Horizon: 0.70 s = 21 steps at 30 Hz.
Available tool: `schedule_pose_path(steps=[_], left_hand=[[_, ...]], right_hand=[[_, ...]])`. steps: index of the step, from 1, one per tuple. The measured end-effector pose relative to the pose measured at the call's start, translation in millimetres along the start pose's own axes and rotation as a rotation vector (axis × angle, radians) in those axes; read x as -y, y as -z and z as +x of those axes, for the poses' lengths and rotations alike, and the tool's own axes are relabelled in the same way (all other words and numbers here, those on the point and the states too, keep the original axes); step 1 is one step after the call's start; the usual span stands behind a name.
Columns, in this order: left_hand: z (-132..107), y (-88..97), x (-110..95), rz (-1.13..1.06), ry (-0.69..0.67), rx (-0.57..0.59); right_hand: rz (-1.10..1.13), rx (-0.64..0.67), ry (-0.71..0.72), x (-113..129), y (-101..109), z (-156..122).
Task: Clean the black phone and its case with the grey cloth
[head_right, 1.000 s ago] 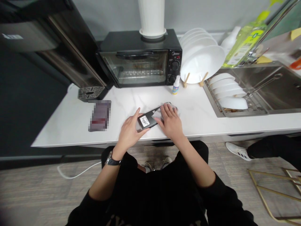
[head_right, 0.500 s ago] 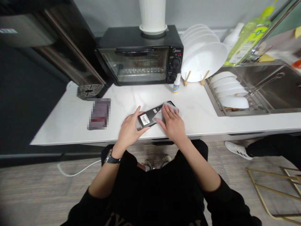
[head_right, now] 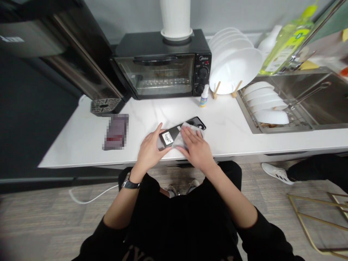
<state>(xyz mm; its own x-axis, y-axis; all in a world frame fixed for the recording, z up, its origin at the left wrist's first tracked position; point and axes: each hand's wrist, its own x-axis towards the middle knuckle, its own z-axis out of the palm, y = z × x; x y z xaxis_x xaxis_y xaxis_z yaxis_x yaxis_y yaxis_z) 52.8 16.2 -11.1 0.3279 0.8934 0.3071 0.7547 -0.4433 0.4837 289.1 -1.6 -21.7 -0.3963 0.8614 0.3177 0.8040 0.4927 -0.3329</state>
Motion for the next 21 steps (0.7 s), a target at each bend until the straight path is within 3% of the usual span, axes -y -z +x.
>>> schedule_pose_path(steps=[3, 5, 9, 11, 13, 17, 21], left_hand=[[1.2, -0.8, -1.7, 0.013, 0.009, -0.015], [1.0, -1.2, -0.9, 0.012, 0.009, -0.013], [-1.8, -0.8, 4.7, 0.014, -0.01, 0.013], [-3.4, -0.1, 7.3, 0.013, -0.032, 0.04], [-3.8, 0.4, 7.7, 0.0, -0.037, 0.05], [-1.2, 0.0, 2.5, -0.016, 0.004, 0.011], [1.0, -0.8, -1.1, -0.003, 0.018, -0.002]], right_hand=[[-0.052, -0.077, -0.153, -25.4, 0.9, 13.0], [-0.055, -0.082, -0.166, -22.6, -3.3, 25.5], [0.021, 0.039, 0.086, 20.3, -13.8, 34.5], [0.065, 0.105, 0.224, 39.6, -15.1, 26.2], [0.092, 0.129, 0.265, 44.2, -12.1, 13.2], [0.049, 0.052, 0.089, 9.2, 0.6, -3.6], [-0.043, -0.07, -0.13, -25.3, 3.2, 11.8]])
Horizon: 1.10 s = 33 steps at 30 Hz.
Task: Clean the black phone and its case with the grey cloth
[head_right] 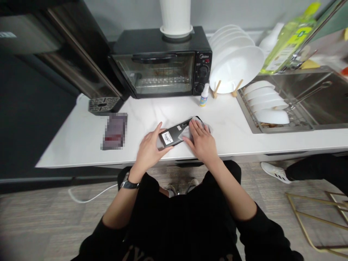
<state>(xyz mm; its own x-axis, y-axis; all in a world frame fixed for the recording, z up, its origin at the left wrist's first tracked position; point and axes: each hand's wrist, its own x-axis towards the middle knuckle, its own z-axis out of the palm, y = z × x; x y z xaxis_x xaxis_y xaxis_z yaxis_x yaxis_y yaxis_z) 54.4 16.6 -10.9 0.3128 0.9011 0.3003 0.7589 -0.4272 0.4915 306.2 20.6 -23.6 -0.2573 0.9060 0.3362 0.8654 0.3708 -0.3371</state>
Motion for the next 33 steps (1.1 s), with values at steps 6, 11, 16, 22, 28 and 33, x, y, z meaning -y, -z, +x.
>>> schedule_pose_path(steps=[6, 11, 16, 22, 28, 33], left_hand=[[-2.0, -0.8, 6.9, 0.01, -0.029, 0.019], [-3.8, 1.1, 7.3, 0.015, -0.023, 0.032], [-0.8, 1.9, 0.3, -0.004, -0.004, 0.005], [-0.4, 0.8, 2.9, -0.002, -0.004, 0.003], [-3.1, -0.2, 8.8, 0.033, -0.01, 0.045], [-1.4, 0.8, 2.8, 0.018, -0.014, 0.012]], right_hand=[[0.058, 0.092, 0.179, 51.5, -18.1, 19.0], [0.168, 0.193, 0.342, 65.1, -9.4, -10.8], [0.053, 0.079, 0.113, 7.6, 5.7, -13.2], [0.003, 0.026, 0.004, 19.3, -10.5, 19.1], [0.145, 0.175, 0.354, 74.8, -16.1, -5.0], [0.064, 0.087, 0.161, 28.3, 0.9, -18.1]])
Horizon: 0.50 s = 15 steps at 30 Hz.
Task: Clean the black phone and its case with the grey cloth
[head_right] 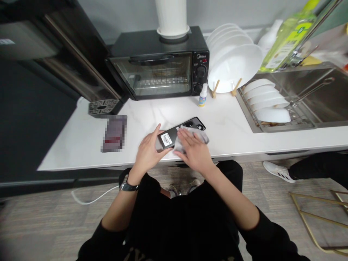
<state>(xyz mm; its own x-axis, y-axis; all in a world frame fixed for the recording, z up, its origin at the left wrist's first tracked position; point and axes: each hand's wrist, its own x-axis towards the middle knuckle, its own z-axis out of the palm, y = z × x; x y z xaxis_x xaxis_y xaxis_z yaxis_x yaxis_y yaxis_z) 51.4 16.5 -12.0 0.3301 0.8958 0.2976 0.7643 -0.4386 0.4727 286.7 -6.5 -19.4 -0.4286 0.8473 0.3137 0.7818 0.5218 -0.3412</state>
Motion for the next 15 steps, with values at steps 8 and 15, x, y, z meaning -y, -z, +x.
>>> schedule_pose_path(steps=[8, 15], left_hand=[[0.7, -0.3, 1.2, -0.009, -0.005, -0.003], [-1.7, -2.4, 7.5, -0.013, -0.014, 0.013]], right_hand=[[-0.077, -0.077, -0.146, -13.8, -8.8, 34.7], [0.044, 0.076, 0.246, 34.8, -14.7, 12.6]])
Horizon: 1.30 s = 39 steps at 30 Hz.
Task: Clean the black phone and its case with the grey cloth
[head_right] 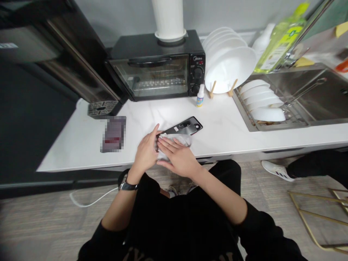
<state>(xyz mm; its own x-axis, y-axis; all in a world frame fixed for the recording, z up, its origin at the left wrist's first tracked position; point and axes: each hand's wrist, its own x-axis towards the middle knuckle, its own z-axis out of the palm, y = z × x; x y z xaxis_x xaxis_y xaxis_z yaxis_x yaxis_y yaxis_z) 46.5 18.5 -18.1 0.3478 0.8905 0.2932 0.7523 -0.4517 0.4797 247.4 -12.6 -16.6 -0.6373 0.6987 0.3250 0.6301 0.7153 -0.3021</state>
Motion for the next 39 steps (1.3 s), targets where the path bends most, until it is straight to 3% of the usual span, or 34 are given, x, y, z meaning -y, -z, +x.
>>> schedule_pose_path(steps=[5, 9, 11, 15, 17, 19, 21, 24, 28, 31, 34, 37, 39], left_hand=[[2.9, 1.3, -7.2, 0.0, 0.014, -0.027], [4.1, 1.3, -9.6, 0.01, 0.032, -0.029], [3.4, 0.6, -8.0, 0.006, 0.026, -0.03], [-0.5, -0.4, -0.3, -0.002, -0.019, -0.018], [-2.1, -0.2, 2.4, -0.005, -0.026, -0.011], [-2.0, 0.5, 2.1, -0.009, -0.017, -0.009], [-0.4, 1.2, -0.9, -0.012, -0.002, -0.012], [2.7, 1.8, -6.7, -0.014, 0.018, -0.016], [4.0, 1.4, -8.7, -0.012, 0.027, -0.025], [2.7, 0.3, -4.7, -0.039, 0.022, -0.034], [0.0, -0.8, 1.4, -0.043, -0.004, -0.034], [-1.9, -1.1, 5.2, -0.033, -0.011, -0.025], [-1.5, -0.7, 4.5, -0.029, -0.002, -0.017]], right_hand=[[-0.1, -0.091, -0.265, -50.9, 18.5, -25.4], [-0.145, -0.133, -0.416, -74.2, 17.5, -7.7], [-0.139, -0.139, -0.413, -62.8, 8.0, 10.3], [-0.05, -0.069, -0.212, -13.8, -12.0, 34.5], [-0.018, -0.037, -0.141, 2.5, -13.9, 31.8], [-0.016, -0.015, -0.117, 2.6, -8.5, 19.9], [-0.034, -0.016, -0.153, -13.3, 1.9, 4.2], [-0.101, -0.075, -0.332, -50.8, 16.9, -10.7], [-0.173, -0.104, -0.493, -77.1, 17.2, 2.8], [-0.151, -0.107, -0.45, -56.4, 3.3, 25.2], [-0.075, -0.056, -0.252, -13.2, -10.4, 36.7], [-0.014, -0.017, -0.119, 18.2, -13.5, 28.9], [0.0, -0.004, -0.103, 18.4, -8.8, 16.3]])
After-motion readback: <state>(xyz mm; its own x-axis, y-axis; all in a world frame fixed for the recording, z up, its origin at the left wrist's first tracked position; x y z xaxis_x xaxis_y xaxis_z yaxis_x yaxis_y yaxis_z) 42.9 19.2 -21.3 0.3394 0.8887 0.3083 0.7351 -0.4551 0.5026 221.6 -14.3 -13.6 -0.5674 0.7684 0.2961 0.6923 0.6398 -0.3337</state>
